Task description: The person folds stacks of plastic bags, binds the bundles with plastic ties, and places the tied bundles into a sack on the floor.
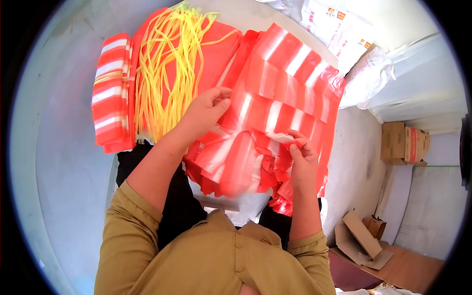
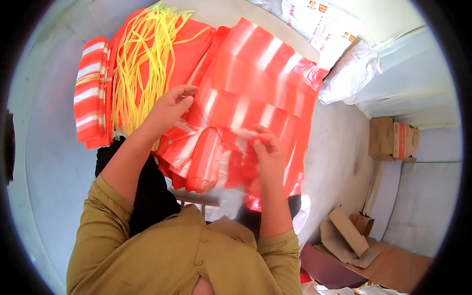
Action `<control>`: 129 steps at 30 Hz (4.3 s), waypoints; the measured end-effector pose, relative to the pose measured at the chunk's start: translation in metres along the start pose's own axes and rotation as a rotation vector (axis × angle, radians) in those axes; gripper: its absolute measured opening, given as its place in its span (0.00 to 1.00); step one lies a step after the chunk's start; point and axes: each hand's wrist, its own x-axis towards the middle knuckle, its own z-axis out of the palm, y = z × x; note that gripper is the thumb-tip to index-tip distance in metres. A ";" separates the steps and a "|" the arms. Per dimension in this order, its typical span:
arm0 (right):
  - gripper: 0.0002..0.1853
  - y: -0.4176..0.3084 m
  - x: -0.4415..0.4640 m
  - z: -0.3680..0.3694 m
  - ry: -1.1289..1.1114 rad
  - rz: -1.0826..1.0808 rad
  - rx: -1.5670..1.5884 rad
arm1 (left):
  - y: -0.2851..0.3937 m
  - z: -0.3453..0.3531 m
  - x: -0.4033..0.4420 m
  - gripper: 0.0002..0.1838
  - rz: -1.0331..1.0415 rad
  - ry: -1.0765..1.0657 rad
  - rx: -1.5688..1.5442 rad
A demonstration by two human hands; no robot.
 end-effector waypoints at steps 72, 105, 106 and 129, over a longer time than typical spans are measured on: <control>0.12 0.014 -0.024 0.003 -0.036 -0.747 -0.830 | 0.030 0.091 -0.004 0.32 0.094 -0.211 0.527; 0.10 -0.006 0.030 -0.029 -0.020 -0.168 -0.521 | -0.003 0.105 -0.023 0.05 0.434 -0.112 0.594; 0.11 -0.004 0.025 -0.039 0.057 -0.195 -0.503 | -0.001 0.106 -0.024 0.05 0.409 -0.110 0.565; 0.32 0.013 -0.061 -0.088 0.181 0.067 -0.294 | -0.004 0.102 -0.018 0.08 0.402 -0.117 0.525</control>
